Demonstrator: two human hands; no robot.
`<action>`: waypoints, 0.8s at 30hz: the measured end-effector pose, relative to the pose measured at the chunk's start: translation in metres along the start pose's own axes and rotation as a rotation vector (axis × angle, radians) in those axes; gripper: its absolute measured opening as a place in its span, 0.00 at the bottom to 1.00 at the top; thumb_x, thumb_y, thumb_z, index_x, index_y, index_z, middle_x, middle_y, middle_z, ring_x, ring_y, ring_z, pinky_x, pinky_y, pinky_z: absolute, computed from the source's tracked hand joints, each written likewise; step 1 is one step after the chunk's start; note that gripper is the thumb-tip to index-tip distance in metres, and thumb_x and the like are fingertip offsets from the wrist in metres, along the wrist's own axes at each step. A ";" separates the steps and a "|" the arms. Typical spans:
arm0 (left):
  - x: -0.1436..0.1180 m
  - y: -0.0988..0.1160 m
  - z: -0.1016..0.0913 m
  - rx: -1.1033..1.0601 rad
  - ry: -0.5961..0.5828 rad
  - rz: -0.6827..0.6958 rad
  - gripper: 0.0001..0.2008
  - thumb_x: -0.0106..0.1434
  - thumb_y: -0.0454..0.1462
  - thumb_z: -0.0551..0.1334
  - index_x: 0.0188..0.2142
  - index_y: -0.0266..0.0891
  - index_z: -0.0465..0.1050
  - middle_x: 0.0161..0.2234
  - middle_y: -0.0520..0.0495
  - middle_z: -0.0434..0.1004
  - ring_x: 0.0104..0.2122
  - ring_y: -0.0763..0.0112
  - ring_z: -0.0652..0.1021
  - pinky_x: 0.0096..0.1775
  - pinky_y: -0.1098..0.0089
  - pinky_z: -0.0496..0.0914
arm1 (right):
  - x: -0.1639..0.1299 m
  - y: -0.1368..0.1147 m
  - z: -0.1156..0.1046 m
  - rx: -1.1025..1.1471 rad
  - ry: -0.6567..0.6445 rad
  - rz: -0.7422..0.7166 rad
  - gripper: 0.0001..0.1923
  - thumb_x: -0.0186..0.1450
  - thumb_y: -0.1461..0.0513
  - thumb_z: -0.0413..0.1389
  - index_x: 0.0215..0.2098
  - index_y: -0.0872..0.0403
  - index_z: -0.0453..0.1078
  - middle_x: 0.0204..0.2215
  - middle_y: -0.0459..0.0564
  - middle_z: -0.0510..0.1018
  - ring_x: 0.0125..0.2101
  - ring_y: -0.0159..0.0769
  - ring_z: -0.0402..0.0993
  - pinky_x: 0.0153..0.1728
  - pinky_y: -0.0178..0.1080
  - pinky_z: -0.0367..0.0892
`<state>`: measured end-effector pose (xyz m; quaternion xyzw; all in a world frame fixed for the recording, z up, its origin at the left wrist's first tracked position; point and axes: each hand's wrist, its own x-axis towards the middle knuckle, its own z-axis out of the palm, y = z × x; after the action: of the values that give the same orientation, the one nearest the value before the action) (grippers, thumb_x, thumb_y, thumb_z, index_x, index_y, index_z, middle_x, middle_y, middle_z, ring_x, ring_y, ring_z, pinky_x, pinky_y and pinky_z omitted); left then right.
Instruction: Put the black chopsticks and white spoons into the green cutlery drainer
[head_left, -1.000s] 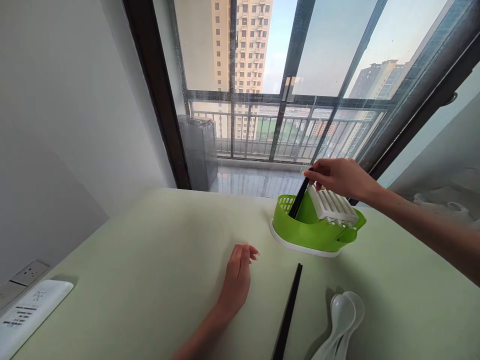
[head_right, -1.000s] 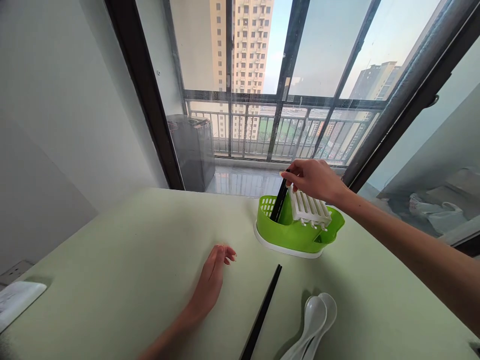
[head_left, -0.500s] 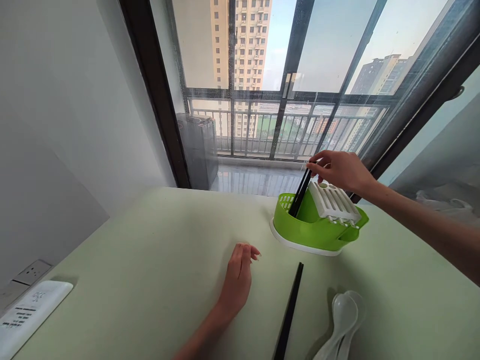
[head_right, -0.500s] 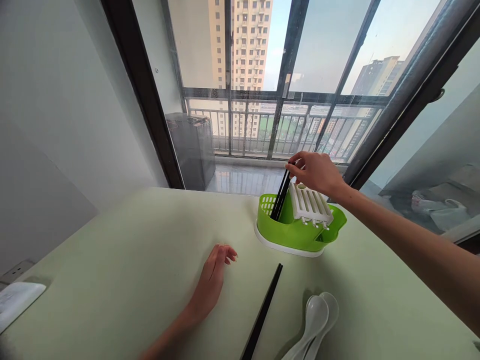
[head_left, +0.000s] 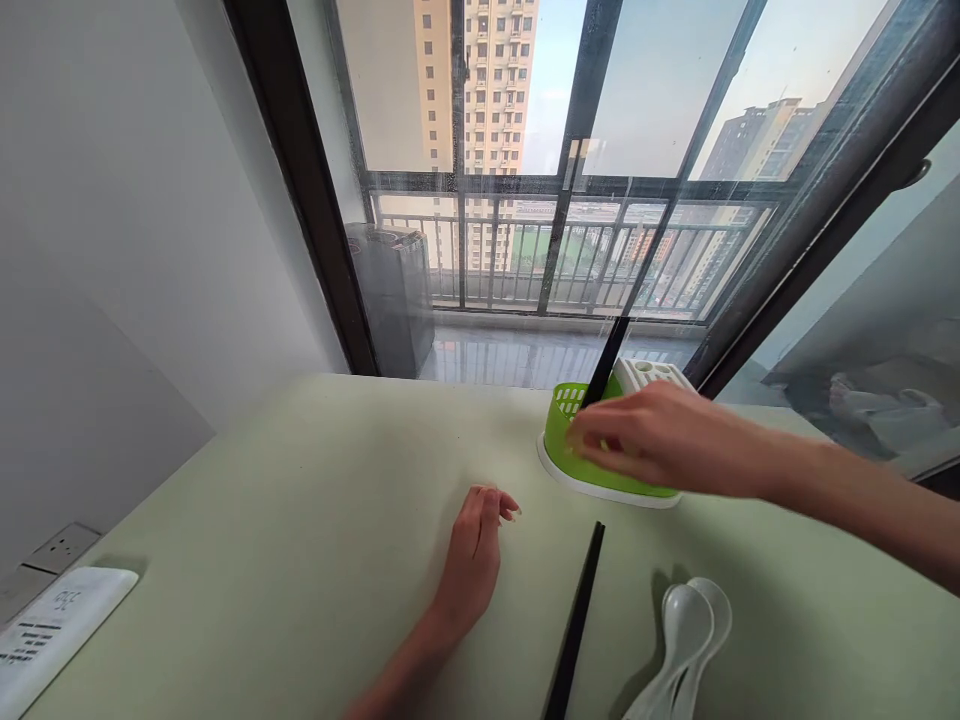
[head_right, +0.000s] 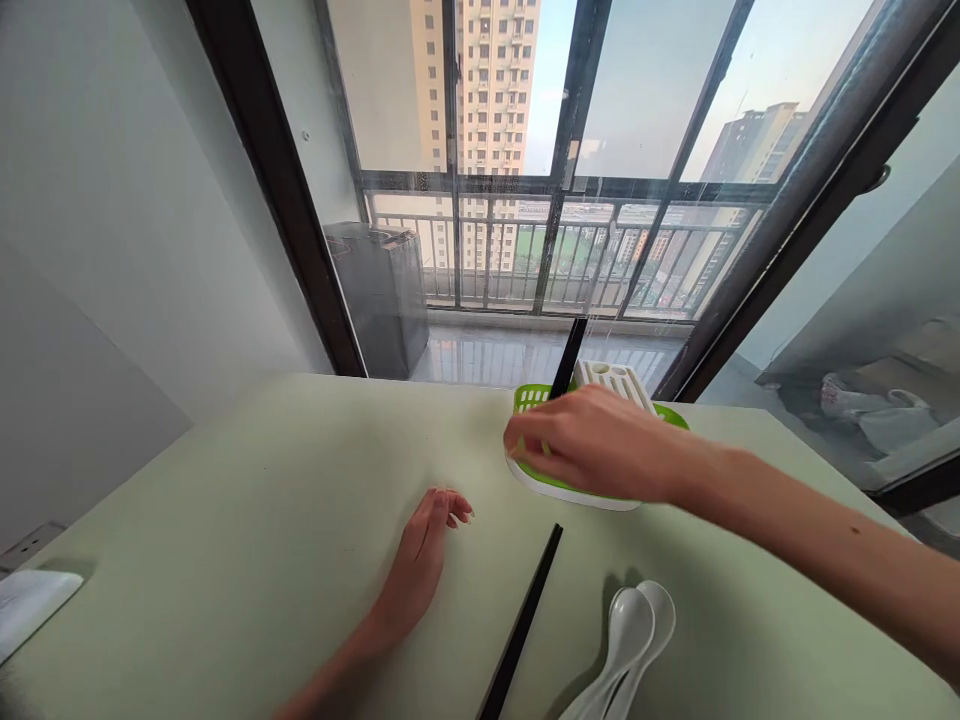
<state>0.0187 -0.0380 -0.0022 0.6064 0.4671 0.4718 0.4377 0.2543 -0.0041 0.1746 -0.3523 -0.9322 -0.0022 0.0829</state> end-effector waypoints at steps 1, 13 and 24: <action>0.000 0.001 0.000 0.006 -0.003 -0.001 0.25 0.78 0.52 0.45 0.36 0.41 0.72 0.37 0.46 0.74 0.39 0.63 0.74 0.47 0.62 0.67 | -0.003 -0.006 0.007 0.003 -0.057 -0.038 0.14 0.77 0.58 0.49 0.43 0.51 0.76 0.35 0.48 0.83 0.28 0.33 0.77 0.28 0.37 0.58; 0.001 0.002 0.000 0.030 -0.035 0.017 0.25 0.78 0.50 0.45 0.34 0.41 0.72 0.36 0.46 0.73 0.38 0.64 0.74 0.46 0.62 0.68 | -0.043 -0.015 0.098 -0.232 -0.263 -0.225 0.11 0.66 0.74 0.55 0.33 0.54 0.71 0.30 0.46 0.76 0.24 0.32 0.70 0.24 0.40 0.44; 0.001 0.002 -0.001 0.048 -0.043 0.028 0.25 0.78 0.50 0.44 0.34 0.41 0.72 0.36 0.46 0.73 0.38 0.64 0.74 0.46 0.62 0.68 | -0.052 -0.001 0.123 -0.233 -0.177 -0.259 0.12 0.69 0.74 0.52 0.31 0.56 0.72 0.29 0.48 0.73 0.24 0.30 0.67 0.25 0.37 0.51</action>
<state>0.0184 -0.0373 0.0000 0.6332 0.4600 0.4535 0.4264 0.2734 -0.0308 0.0454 -0.2353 -0.9669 -0.0898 -0.0415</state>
